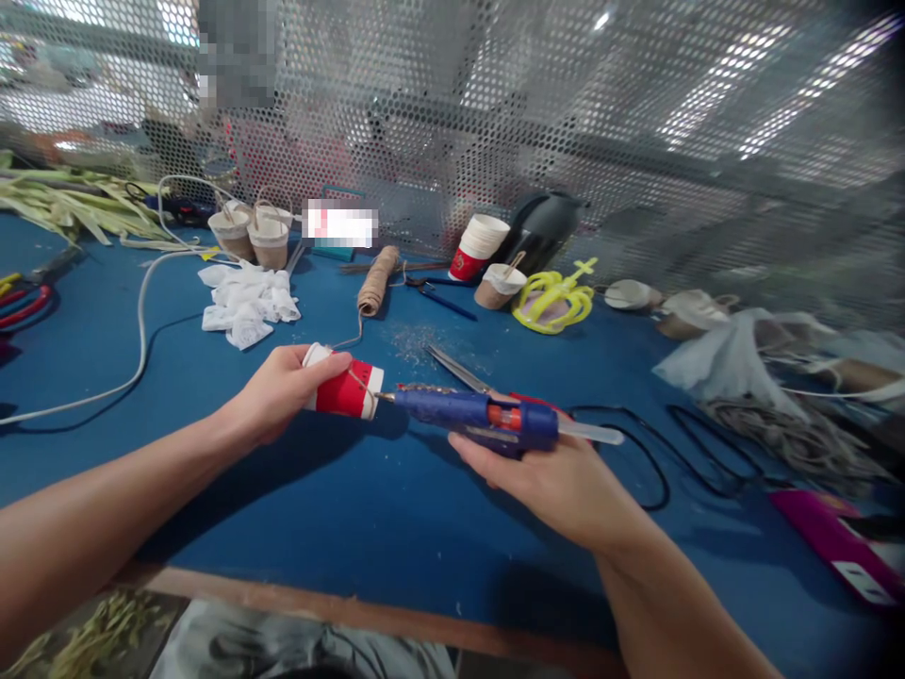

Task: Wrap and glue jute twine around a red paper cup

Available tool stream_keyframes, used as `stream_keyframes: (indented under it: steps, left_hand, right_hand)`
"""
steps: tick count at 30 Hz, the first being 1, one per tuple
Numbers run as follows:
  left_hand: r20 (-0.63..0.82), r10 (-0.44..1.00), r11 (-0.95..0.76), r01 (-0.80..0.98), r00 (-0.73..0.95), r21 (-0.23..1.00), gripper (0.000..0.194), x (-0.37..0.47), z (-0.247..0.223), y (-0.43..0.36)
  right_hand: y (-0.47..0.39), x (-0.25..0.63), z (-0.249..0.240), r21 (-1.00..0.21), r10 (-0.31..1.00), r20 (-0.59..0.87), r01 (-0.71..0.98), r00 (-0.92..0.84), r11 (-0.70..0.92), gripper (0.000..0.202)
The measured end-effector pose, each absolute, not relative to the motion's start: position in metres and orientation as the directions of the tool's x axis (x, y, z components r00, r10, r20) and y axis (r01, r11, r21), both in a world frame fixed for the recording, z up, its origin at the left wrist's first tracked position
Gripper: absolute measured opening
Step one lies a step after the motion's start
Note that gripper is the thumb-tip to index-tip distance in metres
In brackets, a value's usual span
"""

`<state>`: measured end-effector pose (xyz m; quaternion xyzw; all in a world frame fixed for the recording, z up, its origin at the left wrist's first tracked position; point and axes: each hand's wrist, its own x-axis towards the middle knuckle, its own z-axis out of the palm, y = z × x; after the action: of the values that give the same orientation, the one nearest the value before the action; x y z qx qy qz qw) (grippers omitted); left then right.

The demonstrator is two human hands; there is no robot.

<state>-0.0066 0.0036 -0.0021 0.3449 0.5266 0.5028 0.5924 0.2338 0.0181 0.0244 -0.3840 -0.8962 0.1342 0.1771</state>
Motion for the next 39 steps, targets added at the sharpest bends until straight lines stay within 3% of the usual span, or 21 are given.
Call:
stream_keyframes:
  steps: [7, 13, 20, 28, 34, 39]
  left_hand:
    - [-0.268, 0.961, 0.250, -0.214, -0.062, 0.944, 0.023, -0.008, -0.004, 0.004]
    - [-0.269, 0.961, 0.252, -0.211, -0.059, 0.944, 0.024, -0.008, -0.004, 0.004]
    - [-0.273, 0.961, 0.258, -0.222, -0.038, 0.940, 0.027, -0.009, -0.005, 0.005]
    - [-0.297, 0.954, 0.287, -0.149, -0.051, 0.946, 0.032, -0.011, -0.007, 0.005]
    - [-0.298, 0.954, 0.287, -0.164, -0.042, 0.944, 0.030, -0.010, -0.006, 0.004]
    - [-0.302, 0.952, 0.287, -0.218, -0.038, 0.933, 0.026, -0.008, -0.002, 0.003]
  right_hand:
    - [0.011, 0.225, 0.033, -0.476, 0.842, 0.182, 0.704, -0.507, 0.527, 0.020]
    - [0.017, 0.232, 0.028, -0.482, 0.765, 0.177, 0.623, -0.619, 0.616, 0.009]
    - [0.010, 0.222, 0.033, -0.594, 0.882, 0.154, 0.672, -0.445, 0.442, 0.017]
    - [0.016, 0.225, 0.038, -0.522, 0.797, 0.176, 0.632, -0.578, 0.573, 0.007]
    - [0.011, 0.223, 0.034, -0.579, 0.865, 0.167, 0.663, -0.473, 0.474, 0.015]
    - [0.011, 0.223, 0.036, -0.610, 0.855, 0.108, 0.646, -0.507, 0.459, 0.019]
